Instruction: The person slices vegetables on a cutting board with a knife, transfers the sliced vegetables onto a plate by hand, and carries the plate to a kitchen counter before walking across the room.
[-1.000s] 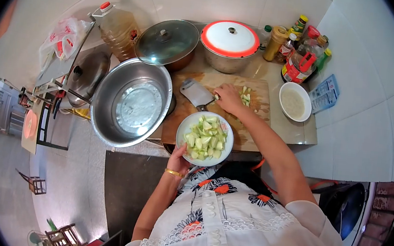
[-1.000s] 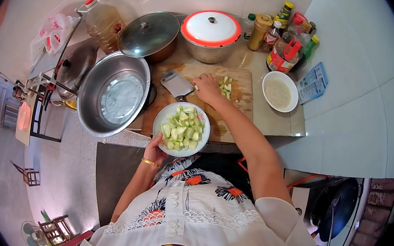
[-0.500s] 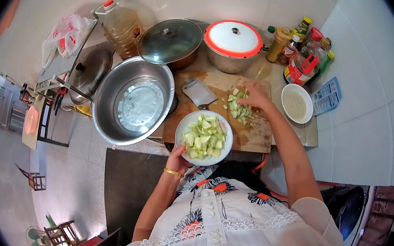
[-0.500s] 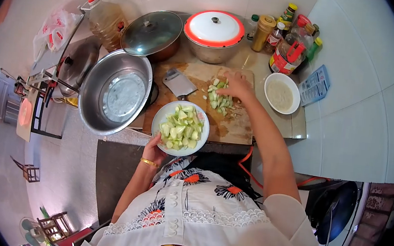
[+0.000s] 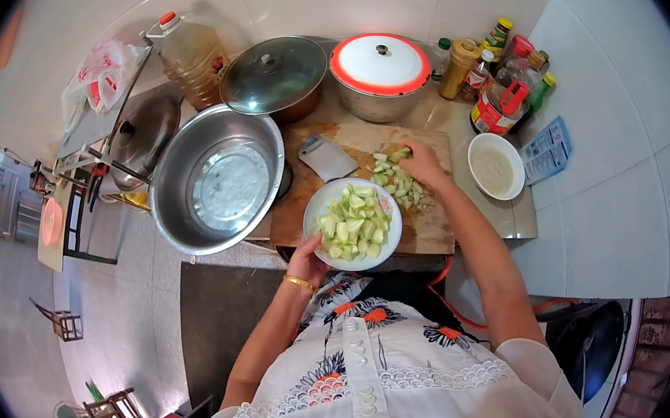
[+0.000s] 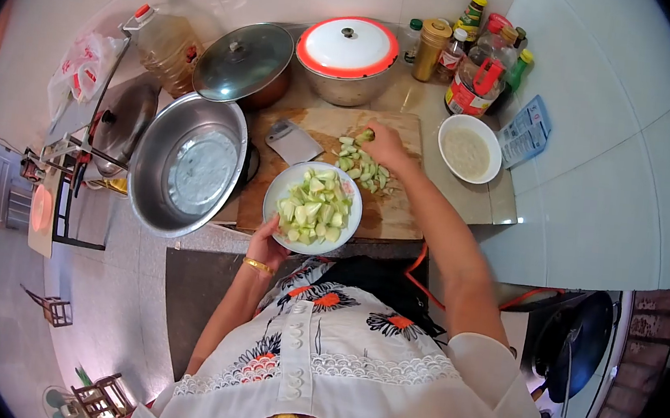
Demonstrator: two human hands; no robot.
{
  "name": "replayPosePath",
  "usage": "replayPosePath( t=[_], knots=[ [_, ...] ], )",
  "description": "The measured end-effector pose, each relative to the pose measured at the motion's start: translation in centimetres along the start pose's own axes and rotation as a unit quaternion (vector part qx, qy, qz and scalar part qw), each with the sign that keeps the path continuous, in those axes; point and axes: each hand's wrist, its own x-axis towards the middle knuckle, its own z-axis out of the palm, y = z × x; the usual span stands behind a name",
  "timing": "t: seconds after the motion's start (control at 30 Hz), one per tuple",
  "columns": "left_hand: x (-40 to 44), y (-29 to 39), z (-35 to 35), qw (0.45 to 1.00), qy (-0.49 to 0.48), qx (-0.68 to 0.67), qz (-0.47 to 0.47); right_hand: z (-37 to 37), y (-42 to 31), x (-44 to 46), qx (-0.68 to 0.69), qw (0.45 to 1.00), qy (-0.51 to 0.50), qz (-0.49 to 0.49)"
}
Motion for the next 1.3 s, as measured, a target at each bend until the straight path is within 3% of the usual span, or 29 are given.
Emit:
replayPosePath(
  t=[0.17,0.23,0.33,0.37,0.43,0.47,0.53,0.57,0.63,0.77,0.83,0.97,1.07,1.13,1.3],
  knots=[
    [1.7,-0.5,0.1,1.000,-0.016,0.005,-0.008,-1.4,-4.7,-2.4,0.077,0.994,-0.079,-0.019],
    [2.0,-0.5,0.6,1.000,-0.016,0.006,-0.015,-1.7,-6.8,-4.5,0.062,0.970,-0.205,-0.114],
    [1.8,-0.3,1.3,1.000,-0.017,0.006,-0.017,-2.2,-7.1,-5.7,0.109,0.951,-0.245,-0.155],
    [1.8,-0.3,1.2,1.000,-0.018,0.005,-0.012,-2.5,-6.2,-5.1,0.109,0.951,-0.245,-0.154],
    [1.6,-0.2,1.1,1.000,-0.019,0.003,-0.007,-3.1,-2.2,-2.7,0.131,0.975,-0.177,-0.036],
    [1.4,-0.2,1.1,1.000,-0.025,0.000,-0.007,-2.6,0.8,-2.1,0.131,0.975,-0.178,-0.036],
    [1.2,-0.2,0.7,0.999,-0.032,-0.004,-0.005,-1.3,6.1,-1.1,-0.124,0.988,-0.012,-0.089],
    [1.2,-0.3,0.2,1.000,-0.024,-0.014,-0.012,-1.2,5.3,-1.9,-0.123,0.988,-0.013,-0.090],
    [1.1,-0.5,-0.5,0.999,-0.015,-0.025,-0.018,-0.7,2.0,-4.7,-0.258,0.965,-0.034,-0.023],
    [0.6,-0.5,-1.0,1.000,0.007,-0.001,-0.010,1.4,0.0,-4.9,-0.248,0.968,-0.003,-0.030],
    [0.5,-0.4,-1.0,1.000,0.020,0.006,-0.010,1.9,0.1,-3.7,-0.183,0.983,-0.027,0.002],
    [0.6,-0.4,-0.8,1.000,-0.007,-0.019,0.000,2.1,1.6,-2.0,-0.164,0.986,-0.002,-0.005],
    [0.9,-0.5,-1.1,1.000,-0.015,-0.022,0.000,1.5,2.3,-1.1,-0.076,0.997,0.008,-0.031],
    [1.1,-0.5,-0.8,1.000,-0.018,-0.014,0.000,0.1,0.3,-1.4,0.071,0.995,-0.015,0.062],
    [1.5,-0.6,0.8,1.000,0.000,-0.013,0.005,-1.5,-7.0,-4.6,0.156,0.981,-0.108,0.031]
  ],
)
